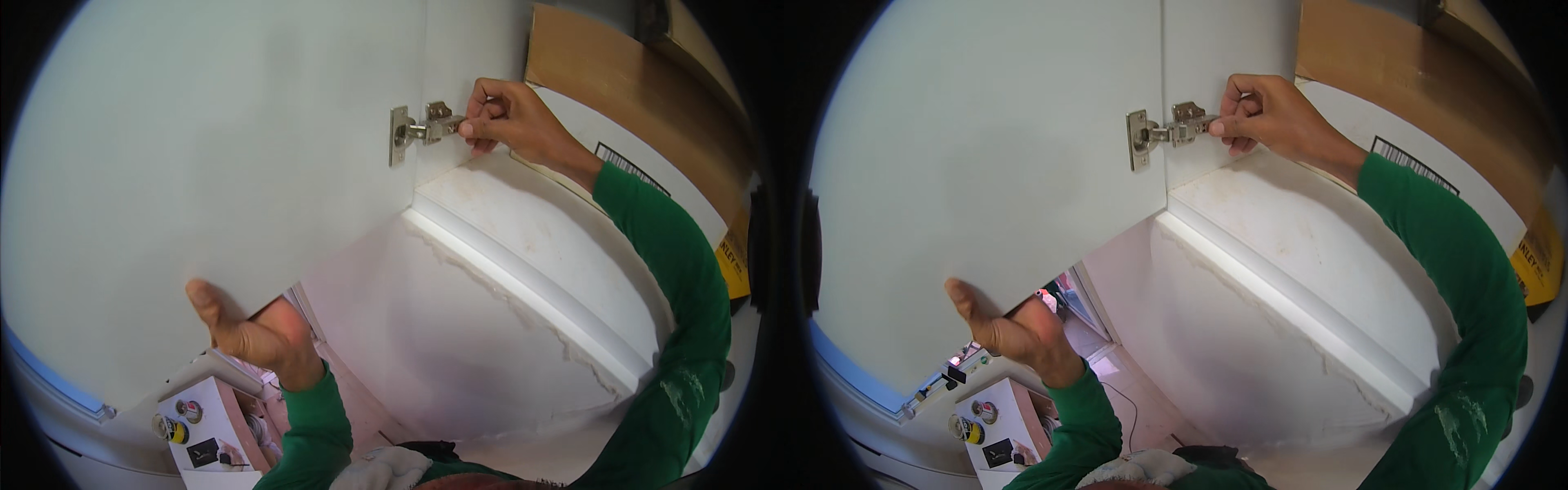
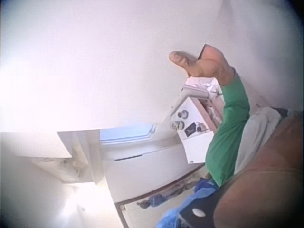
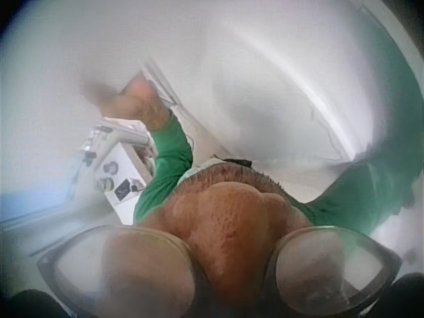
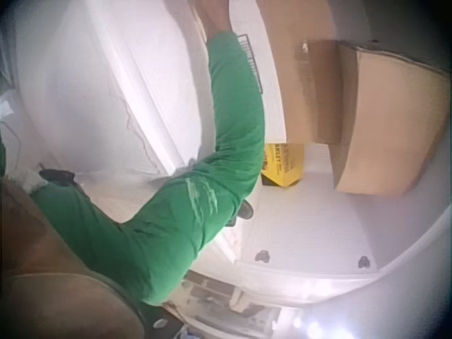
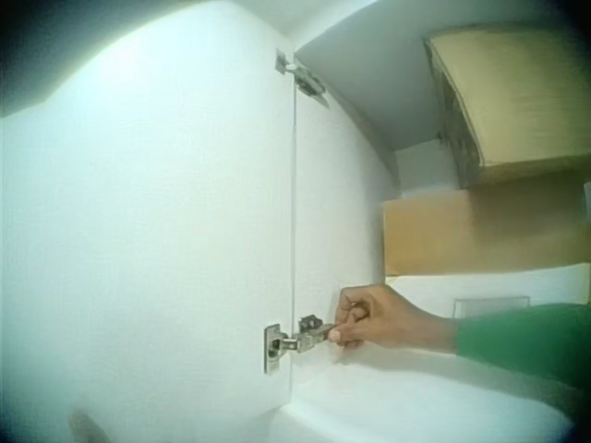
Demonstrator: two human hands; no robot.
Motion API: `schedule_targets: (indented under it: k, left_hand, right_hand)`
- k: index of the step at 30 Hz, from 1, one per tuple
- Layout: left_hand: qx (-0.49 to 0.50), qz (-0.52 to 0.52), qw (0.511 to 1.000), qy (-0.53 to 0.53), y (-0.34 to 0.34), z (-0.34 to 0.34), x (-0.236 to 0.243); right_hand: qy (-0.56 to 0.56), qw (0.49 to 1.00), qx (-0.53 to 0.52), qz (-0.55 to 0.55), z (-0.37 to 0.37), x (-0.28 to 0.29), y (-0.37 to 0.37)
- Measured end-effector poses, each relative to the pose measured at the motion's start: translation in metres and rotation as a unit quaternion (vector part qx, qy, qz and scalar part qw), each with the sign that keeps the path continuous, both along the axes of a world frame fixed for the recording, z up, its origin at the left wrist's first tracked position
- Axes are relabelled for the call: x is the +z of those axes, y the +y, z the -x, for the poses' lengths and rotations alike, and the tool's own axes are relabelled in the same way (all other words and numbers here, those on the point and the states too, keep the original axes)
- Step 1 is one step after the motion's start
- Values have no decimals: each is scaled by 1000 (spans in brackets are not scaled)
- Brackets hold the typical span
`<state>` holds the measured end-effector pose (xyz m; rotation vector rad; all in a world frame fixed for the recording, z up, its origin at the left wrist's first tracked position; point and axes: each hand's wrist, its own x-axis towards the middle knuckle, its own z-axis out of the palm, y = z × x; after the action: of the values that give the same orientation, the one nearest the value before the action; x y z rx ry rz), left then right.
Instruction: The person installs white cabinet doors by aligning them with hinges and securing them using a power drill. They repeatedly open and close the doors to check alignment and make adjustments as needed.
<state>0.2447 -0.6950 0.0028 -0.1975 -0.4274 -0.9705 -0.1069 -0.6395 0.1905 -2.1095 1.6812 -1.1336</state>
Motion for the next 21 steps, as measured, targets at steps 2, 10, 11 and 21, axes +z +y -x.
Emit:
schedule_targets:
  k: [2, 10, 11, 21]
  left_hand:
    - [32, -9, 999, -4, 0, 2, 1]
    - [72, 4, 997, 34, -1, 7, -1]
    - [70, 22, 997, 37, -1, 5, -2]
    - [30, 23, 998, 44, -2, 6, 6]
  right_hand:
    - [-12, 1000, 14, -13, 2, 2, -2]
    - [-80, 993, 64, -58, 10, 7, -9]
    - [-78, 993, 66, -60, 13, 7, -11]
    - [-116, 987, 97, -62, 23, 0, -23]
